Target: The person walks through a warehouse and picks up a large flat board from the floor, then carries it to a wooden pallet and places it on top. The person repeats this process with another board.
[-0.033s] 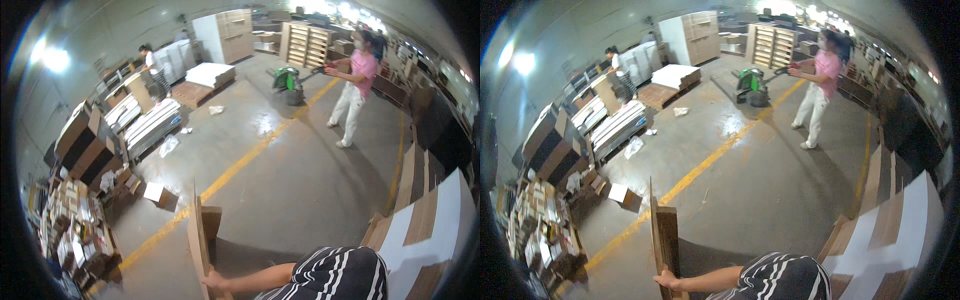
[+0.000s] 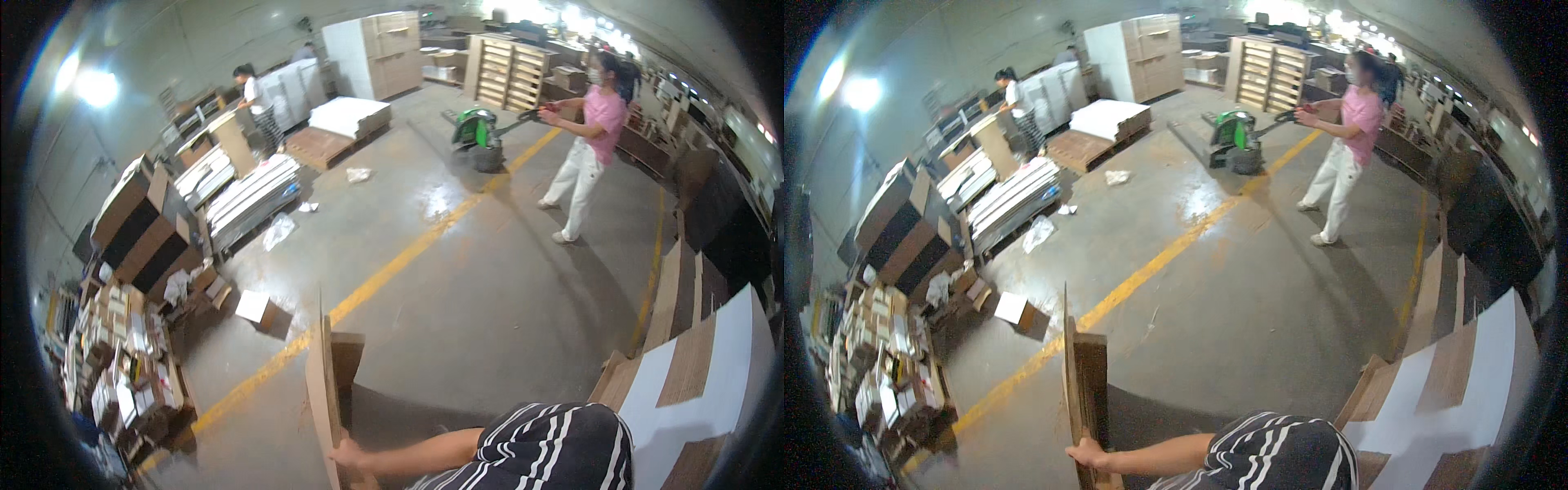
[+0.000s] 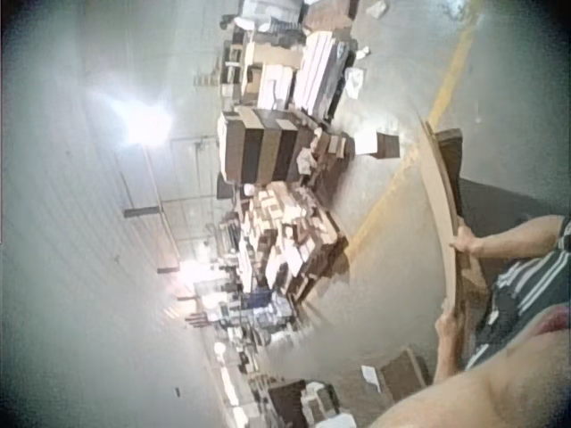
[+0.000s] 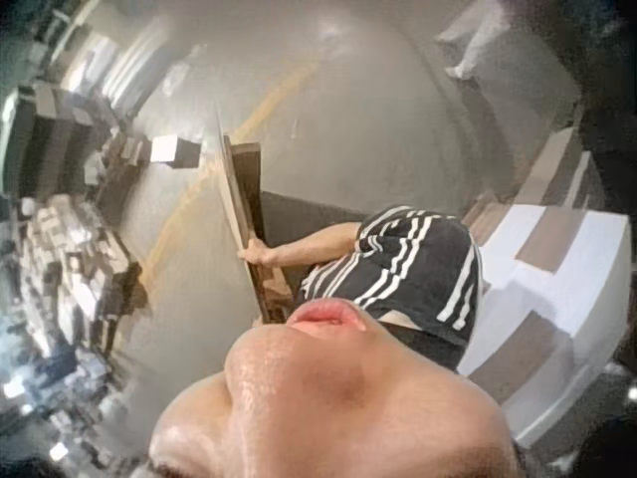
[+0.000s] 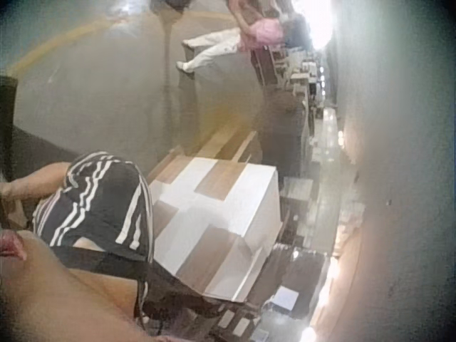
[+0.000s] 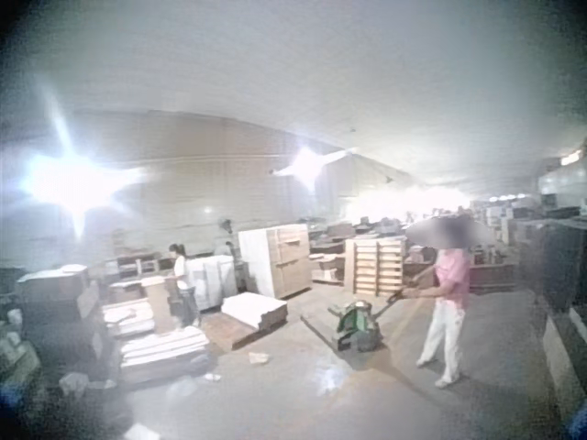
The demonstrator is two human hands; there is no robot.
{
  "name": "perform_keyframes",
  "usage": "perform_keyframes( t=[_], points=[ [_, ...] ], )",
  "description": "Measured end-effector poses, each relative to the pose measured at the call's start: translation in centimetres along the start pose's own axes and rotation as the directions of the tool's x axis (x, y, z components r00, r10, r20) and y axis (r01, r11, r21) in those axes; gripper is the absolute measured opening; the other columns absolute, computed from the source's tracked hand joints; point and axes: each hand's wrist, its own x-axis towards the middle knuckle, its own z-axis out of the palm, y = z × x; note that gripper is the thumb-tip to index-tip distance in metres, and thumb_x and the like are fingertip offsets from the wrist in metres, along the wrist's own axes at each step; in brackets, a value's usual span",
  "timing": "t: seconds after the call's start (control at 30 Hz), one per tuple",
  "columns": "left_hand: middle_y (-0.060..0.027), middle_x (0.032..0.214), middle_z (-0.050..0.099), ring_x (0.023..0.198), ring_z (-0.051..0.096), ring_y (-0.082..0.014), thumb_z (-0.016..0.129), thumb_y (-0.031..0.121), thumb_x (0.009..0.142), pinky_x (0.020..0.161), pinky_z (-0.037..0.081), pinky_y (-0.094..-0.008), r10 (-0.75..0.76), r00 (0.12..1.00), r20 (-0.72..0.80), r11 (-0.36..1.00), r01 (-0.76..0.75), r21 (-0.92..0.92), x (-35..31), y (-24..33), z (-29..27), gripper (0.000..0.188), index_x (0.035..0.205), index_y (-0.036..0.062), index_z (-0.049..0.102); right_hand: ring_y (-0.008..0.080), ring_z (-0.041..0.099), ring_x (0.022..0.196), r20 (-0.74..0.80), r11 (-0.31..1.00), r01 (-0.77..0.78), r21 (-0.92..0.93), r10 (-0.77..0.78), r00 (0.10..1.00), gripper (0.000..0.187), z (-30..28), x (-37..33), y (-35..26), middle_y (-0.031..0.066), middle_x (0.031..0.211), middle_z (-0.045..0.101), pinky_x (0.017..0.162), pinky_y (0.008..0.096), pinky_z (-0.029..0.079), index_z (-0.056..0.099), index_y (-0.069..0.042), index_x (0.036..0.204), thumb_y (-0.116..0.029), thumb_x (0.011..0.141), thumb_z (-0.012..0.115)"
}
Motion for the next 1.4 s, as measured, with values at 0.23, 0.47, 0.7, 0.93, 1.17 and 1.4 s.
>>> perform_keyframes(
  t=[0.23, 0.47, 0.7, 0.93, 1.17, 1.4],
  points=[
    [-0.0184, 0.079, 0.062, 0.065, 0.058, -0.0409, 0.058, 0.031, 0.081, 0.056, 0.047, -0.0481, 0.065, 0.992, -0.106, 0.998, -0.065, 0.005, 0.6, -3.0, 2.7, 0.028, 0.105, 0.0159, 0.059, 0.0278, 0.061, 0.087, 0.185, 0.978, -0.123, -0.168, 0.154, 0.971, 0.06, -0.7, -0.1, -1.3, 0.018, 0.089, 0.063, 0.076, 0.0354, 0.047, 0.047, 0.002, 0.119, -0.032, 0.072, 0.062],
    [-0.0122, 0.066, 0.056, 0.058, 0.055, -0.0357, 0.063, 0.024, 0.072, 0.049, 0.044, -0.0449, 0.1, 0.978, -0.186, 0.977, -0.132, -0.167, 0.0, -3.6, 4.1, 0.021, 0.091, 0.0149, 0.062, 0.0262, 0.06, 0.081, 0.215, 0.992, -0.104, -0.068, 0.116, 0.97, 0.042, -2.7, -2.0, -4.4, 0.0182, 0.086, 0.062, 0.071, 0.0352, 0.046, 0.063, 0.004, 0.086, -0.035, 0.07, 0.062],
    [-0.0109, 0.067, 0.054, 0.057, 0.054, -0.0343, 0.058, 0.015, 0.07, 0.05, 0.044, -0.0438, 0.118, 0.971, -0.209, 0.99, -0.131, -0.05, 0.8, -2.8, 4.0, 0.021, 0.091, 0.0143, 0.062, 0.025, 0.056, 0.065, 0.171, 0.998, -0.03, -0.055, 0.04, 0.984, 0.044, -3.1, -1.5, -5.8, 0.0162, 0.071, 0.059, 0.058, 0.0387, 0.043, 0.059, 0.006, 0.073, -0.037, 0.07, 0.061],
    [-0.0113, 0.07, 0.053, 0.061, 0.054, -0.0337, 0.06, 0.015, 0.068, 0.053, 0.044, -0.0437, 0.024, 0.98, -0.195, 0.969, -0.071, -0.238, 1.5, 0.7, 2.7, 0.024, 0.093, 0.0142, 0.062, 0.0233, 0.059, 0.079, 0.29, 0.982, -0.148, -0.116, 0.176, 0.941, 0.054, -3.4, 1.6, -5.3, 0.0169, 0.088, 0.06, 0.072, 0.0317, 0.046, 0.05, 0.005, 0.107, -0.031, 0.069, 0.064],
    [-0.0114, 0.071, 0.051, 0.063, 0.054, -0.0347, 0.062, 0.026, 0.071, 0.053, 0.042, -0.0451, -0.035, 0.997, -0.073, 0.961, 0.014, -0.276, 4.7, 6.2, 4.7, 0.022, 0.089, 0.0135, 0.06, 0.0214, 0.051, 0.061, 0.352, 0.976, -0.108, -0.188, 0.17, 0.92, 0.037, -8.3, 5.9, -6.7, 0.0132, 0.066, 0.055, 0.057, 0.0365, 0.04, 0.054, 0.003, 0.062, -0.034, 0.068, 0.061],
    [-0.0135, 0.071, 0.052, 0.065, 0.054, -0.0361, 0.063, 0.027, 0.07, 0.055, 0.043, -0.0457, -0.055, 0.989, -0.135, 0.96, 0.015, -0.281, 9.3, 13.9, 6.6, 0.024, 0.086, 0.0108, 0.059, 0.0251, 0.055, 0.071, 0.327, 0.971, -0.073, -0.228, 0.147, 0.934, 0.036, -14.8, 9.9, -10.8, 0.0154, 0.075, 0.058, 0.065, 0.0391, 0.043, 0.057, 0.004, 0.076, -0.03, 0.066, 0.063]
  ],
)
